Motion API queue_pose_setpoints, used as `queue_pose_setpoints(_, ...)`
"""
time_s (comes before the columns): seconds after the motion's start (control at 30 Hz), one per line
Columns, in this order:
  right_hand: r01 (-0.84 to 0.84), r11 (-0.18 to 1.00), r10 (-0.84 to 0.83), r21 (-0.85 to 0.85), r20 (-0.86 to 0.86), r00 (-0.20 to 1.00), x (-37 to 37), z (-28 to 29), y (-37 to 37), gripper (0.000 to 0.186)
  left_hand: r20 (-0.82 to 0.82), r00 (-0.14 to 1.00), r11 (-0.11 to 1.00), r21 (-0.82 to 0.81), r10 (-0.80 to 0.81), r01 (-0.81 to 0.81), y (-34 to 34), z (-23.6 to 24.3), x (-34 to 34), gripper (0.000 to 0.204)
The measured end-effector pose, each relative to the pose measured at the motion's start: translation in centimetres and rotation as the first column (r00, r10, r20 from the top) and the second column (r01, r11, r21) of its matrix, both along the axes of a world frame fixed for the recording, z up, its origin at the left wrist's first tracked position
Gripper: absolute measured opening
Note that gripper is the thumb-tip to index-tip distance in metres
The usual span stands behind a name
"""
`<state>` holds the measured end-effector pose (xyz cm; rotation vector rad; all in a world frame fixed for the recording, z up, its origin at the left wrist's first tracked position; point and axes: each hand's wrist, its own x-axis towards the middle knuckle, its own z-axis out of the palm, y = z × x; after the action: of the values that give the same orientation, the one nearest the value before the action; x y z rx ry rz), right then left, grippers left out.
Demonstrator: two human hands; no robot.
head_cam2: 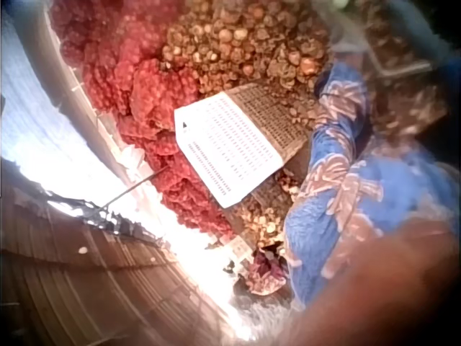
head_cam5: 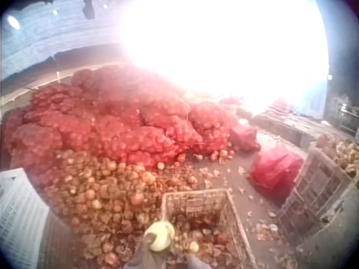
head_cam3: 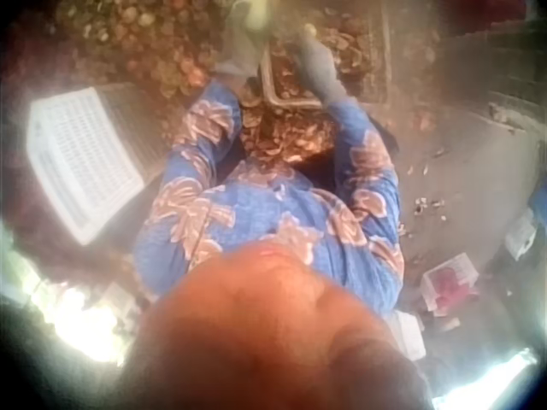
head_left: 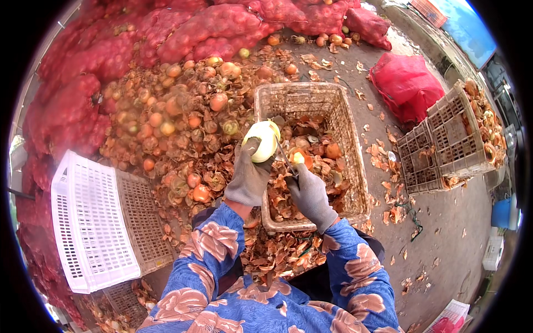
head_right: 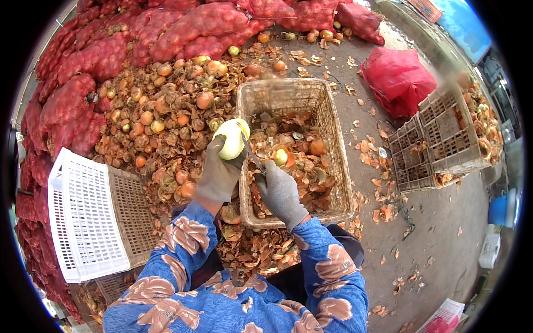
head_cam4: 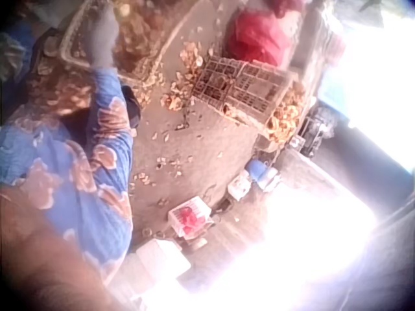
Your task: The person sits on the floor and peels several onions using a knife, removing the outer layers and placing the peeled onions into a white plastic crate. The person handles the onions one at a time, rotating them to remove the skin completely.
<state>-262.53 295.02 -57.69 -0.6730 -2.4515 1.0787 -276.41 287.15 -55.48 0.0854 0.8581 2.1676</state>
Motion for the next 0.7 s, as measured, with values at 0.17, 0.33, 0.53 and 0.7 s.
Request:
queue_pose_setpoints(0.17,-0.024,0.770,0.070,-0.637,0.047,0.996,0.4,1.5,0.5,0.023,-0.014,1.000,1.000,-0.018,0.019,-0.020,0.1,-0.3,0.1,0.042)
queue_pose_setpoints(0.33,-0.009,0.992,0.016,-0.123,0.061,0.998,1.0,0.6,0.9,0.023,-0.101,0.993,0.993,-0.096,0.056,-0.065,0.1,1.2,1.0,0.044)
queue_pose_setpoints(0.53,-0.043,0.989,0.034,-0.139,-0.068,0.997,0.7,-0.7,1.5,0.023,-0.328,0.940,0.956,-0.232,0.097,-0.180,0.6,1.2,1.5,0.059)
queue_pose_setpoints(0.7,-0.009,0.658,0.065,-0.753,0.046,0.997,2.1,2.6,2.2,0.023,-0.257,0.967,0.968,-0.241,0.000,-0.064,0.3,2.8,1.8,0.063)
